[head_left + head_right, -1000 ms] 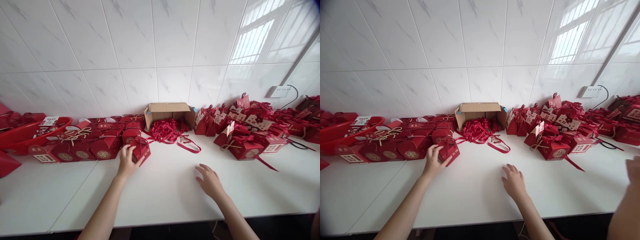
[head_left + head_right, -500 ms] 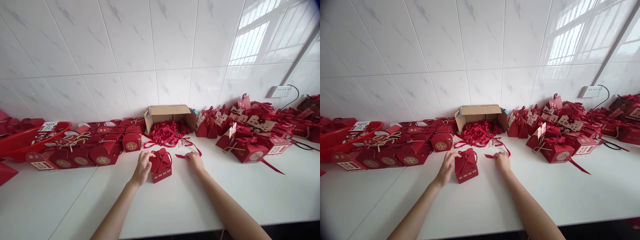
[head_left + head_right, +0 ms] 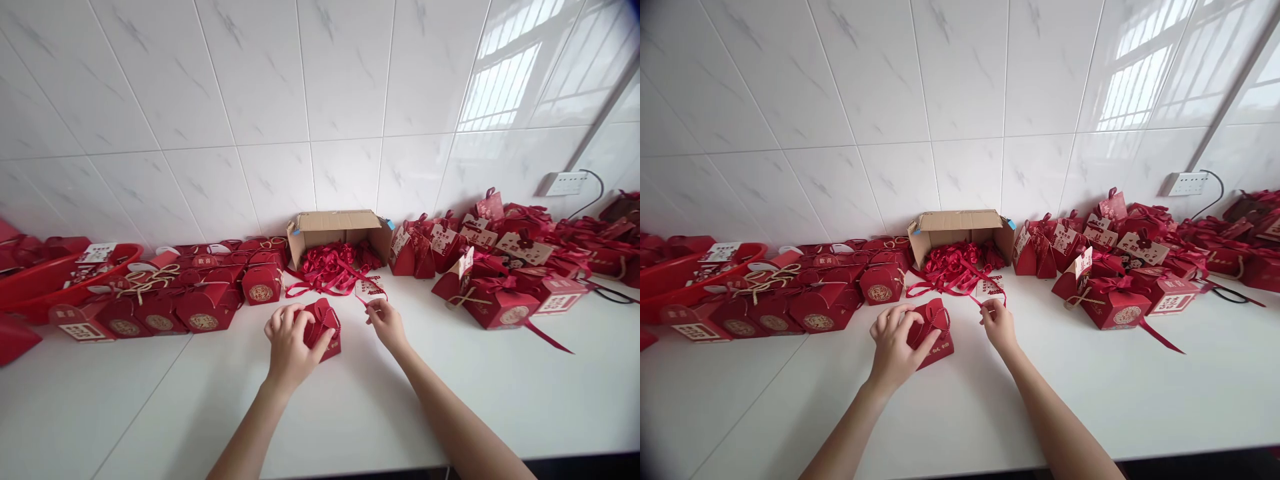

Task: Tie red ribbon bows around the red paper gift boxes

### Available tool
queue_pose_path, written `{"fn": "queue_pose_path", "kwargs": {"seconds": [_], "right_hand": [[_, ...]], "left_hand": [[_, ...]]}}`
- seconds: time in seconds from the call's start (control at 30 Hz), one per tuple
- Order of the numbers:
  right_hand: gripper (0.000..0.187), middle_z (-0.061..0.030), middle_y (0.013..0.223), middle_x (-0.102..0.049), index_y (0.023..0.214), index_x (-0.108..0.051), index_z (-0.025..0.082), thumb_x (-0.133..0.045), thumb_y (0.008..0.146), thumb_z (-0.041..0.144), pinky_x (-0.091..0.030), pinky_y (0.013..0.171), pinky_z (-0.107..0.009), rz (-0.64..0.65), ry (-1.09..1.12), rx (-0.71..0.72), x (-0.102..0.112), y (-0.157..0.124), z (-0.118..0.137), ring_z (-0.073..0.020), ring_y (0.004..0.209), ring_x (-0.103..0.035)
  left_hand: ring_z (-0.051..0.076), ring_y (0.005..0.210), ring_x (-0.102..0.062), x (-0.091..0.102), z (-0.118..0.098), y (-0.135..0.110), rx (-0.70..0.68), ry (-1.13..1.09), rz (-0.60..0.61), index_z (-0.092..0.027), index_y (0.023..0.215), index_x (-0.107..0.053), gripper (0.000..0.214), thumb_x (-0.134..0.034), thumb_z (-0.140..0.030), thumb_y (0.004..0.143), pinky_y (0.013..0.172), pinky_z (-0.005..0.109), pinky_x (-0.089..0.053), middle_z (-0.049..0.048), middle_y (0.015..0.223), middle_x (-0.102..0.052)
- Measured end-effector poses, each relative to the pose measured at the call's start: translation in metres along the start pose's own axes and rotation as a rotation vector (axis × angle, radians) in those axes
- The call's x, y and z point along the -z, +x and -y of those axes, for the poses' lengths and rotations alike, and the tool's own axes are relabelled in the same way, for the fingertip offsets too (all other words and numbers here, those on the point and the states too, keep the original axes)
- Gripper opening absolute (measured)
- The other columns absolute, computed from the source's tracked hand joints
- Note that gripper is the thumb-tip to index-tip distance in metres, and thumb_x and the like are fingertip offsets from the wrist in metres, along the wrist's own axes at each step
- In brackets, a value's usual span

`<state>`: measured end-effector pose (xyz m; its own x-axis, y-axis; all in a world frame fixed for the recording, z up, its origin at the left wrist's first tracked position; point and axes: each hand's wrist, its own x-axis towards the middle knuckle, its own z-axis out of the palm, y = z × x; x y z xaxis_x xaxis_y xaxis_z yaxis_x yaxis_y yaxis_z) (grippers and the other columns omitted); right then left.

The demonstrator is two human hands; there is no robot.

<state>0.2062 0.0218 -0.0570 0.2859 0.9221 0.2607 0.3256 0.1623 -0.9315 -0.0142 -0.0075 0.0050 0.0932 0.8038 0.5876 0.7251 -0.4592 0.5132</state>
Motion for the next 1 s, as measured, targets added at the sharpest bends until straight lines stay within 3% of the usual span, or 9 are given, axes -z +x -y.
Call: {"fn": "queue_pose_path", "kwargs": {"seconds": [0.1, 0.27, 0.33, 0.4, 0.5, 0.67, 1.0], "right_hand": [[0.022, -0.0041, 0.075, -0.064, 0.082, -0.056, 0.018, -0.049, 0.080, 0.039, -0.048, 0.053, -0.026, -0.024, 0.038, 0.024, 0.003, -0.002, 0.006, -0.0147, 0.056, -0.060], [0.025, -0.0024, 0.068, -0.059, 0.083, -0.057, 0.018, -0.050, 0.082, 0.041, -0.044, 0.051, -0.025, -0.077, 0.046, 0.083, 0.008, -0.005, 0.014, -0.0133, 0.054, -0.051], [0.024, -0.0015, 0.067, -0.057, 0.083, -0.056, 0.018, -0.050, 0.082, 0.041, -0.042, 0.051, -0.025, -0.089, 0.040, 0.113, 0.009, -0.006, 0.017, -0.0128, 0.054, -0.049], [0.021, -0.0017, 0.069, -0.057, 0.083, -0.056, 0.018, -0.050, 0.083, 0.039, -0.042, 0.052, -0.025, -0.097, 0.032, 0.149, 0.011, -0.008, 0.020, -0.0127, 0.055, -0.049], [0.016, -0.0024, 0.073, -0.058, 0.083, -0.055, 0.019, -0.049, 0.083, 0.034, -0.043, 0.057, -0.026, -0.107, 0.011, 0.218, 0.013, -0.011, 0.025, -0.0134, 0.060, -0.050], [0.009, -0.0025, 0.076, -0.058, 0.083, -0.056, 0.020, -0.048, 0.084, 0.025, -0.044, 0.062, -0.027, -0.090, -0.036, 0.368, 0.014, -0.017, 0.031, -0.0132, 0.062, -0.049], [0.011, -0.0002, 0.069, -0.052, 0.082, -0.055, 0.020, -0.046, 0.081, 0.013, -0.040, 0.054, -0.025, -0.080, -0.068, 0.553, 0.020, -0.026, 0.045, -0.0121, 0.057, -0.044]], "left_hand": [[0.035, 0.112, -0.043, -0.001, -0.003, -0.010, -0.108, 0.107, -0.013, -0.025, 0.073, -0.064, 0.011, -0.064, -0.035, 0.077, 0.099, 0.053, -0.025, 0.0107, 0.107, -0.061], [0.032, 0.119, -0.039, 0.010, 0.002, -0.014, -0.263, -0.137, 0.128, -0.025, 0.070, -0.064, 0.010, -0.063, -0.032, 0.077, 0.101, 0.046, -0.032, 0.0076, 0.119, -0.056], [0.031, 0.120, -0.039, 0.015, 0.003, -0.008, -0.185, -0.238, 0.100, -0.024, 0.075, -0.062, 0.007, -0.061, -0.031, 0.077, 0.104, 0.045, -0.030, 0.0084, 0.121, -0.054], [0.030, 0.123, -0.039, 0.016, 0.007, 0.001, -0.009, -0.298, 0.058, -0.024, 0.089, -0.060, 0.013, -0.060, -0.028, 0.077, 0.107, 0.046, -0.026, 0.0090, 0.120, -0.053], [0.030, 0.122, -0.044, 0.010, 0.014, 0.017, 0.153, -0.369, 0.178, -0.023, 0.106, -0.059, 0.031, -0.059, -0.025, 0.075, 0.106, 0.046, -0.030, 0.0090, 0.120, -0.056], [0.027, 0.110, -0.056, -0.005, 0.016, 0.035, 0.132, -0.470, 0.418, -0.023, 0.099, -0.064, 0.030, -0.060, -0.017, 0.071, 0.097, 0.040, -0.042, 0.0069, 0.112, -0.062], [0.027, 0.109, -0.055, -0.016, 0.009, 0.042, 0.074, -0.674, 0.617, -0.020, 0.100, -0.068, 0.027, -0.055, -0.025, 0.076, 0.100, 0.039, -0.039, 0.0088, 0.110, -0.060]]}}
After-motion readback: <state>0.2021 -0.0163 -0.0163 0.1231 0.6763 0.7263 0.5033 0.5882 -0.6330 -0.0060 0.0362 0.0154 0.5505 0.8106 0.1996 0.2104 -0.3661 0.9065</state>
